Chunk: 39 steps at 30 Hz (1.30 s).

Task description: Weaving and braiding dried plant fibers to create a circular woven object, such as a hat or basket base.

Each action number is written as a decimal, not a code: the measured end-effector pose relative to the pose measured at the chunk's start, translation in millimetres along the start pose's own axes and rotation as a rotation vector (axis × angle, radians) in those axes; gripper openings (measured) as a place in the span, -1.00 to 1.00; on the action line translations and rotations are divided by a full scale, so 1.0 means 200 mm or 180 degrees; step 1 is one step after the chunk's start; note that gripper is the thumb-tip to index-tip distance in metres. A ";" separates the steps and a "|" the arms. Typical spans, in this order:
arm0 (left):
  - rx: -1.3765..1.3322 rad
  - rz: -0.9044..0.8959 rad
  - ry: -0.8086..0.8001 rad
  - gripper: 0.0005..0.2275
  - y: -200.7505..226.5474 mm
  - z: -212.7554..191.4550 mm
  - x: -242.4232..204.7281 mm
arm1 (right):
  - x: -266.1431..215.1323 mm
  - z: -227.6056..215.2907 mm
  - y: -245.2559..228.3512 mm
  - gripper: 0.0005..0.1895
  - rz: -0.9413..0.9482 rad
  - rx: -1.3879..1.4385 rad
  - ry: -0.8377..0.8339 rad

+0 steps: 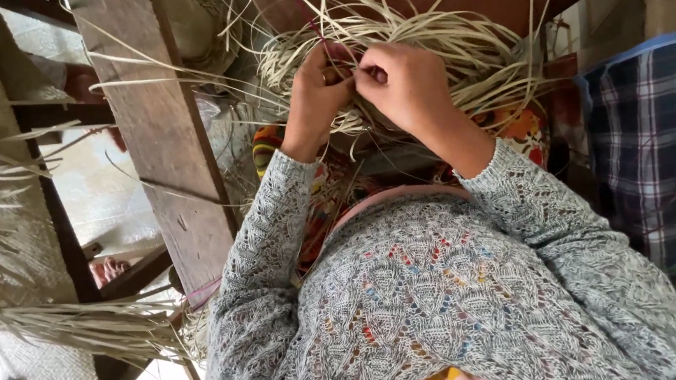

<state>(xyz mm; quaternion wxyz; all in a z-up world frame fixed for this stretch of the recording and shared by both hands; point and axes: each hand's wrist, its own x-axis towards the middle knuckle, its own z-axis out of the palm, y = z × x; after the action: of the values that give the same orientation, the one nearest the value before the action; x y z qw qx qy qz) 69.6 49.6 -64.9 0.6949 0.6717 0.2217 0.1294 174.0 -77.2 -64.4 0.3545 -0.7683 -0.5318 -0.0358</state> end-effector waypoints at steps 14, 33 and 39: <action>0.2152 -0.0007 0.0157 -0.64 -0.10 -0.12 0.04 | 0.29 -0.49 -0.43 -0.71 0.0559 -0.0277 -0.2811; 0.4920 0.0646 0.0026 -0.76 0.20 0.17 -0.14 | -0.06 -0.01 0.08 -0.76 -0.0080 0.0602 -0.0233; 0.4666 0.0184 0.0042 -0.85 0.24 0.15 -0.09 | -0.07 0.02 0.09 -0.80 0.0058 0.0522 -0.0294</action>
<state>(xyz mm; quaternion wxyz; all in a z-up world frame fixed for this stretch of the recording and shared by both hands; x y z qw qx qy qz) 74.3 18.8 -15.2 0.0621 0.9689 0.2377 -0.0298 181.5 -88.8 -81.5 0.3917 -0.7422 -0.5418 0.0465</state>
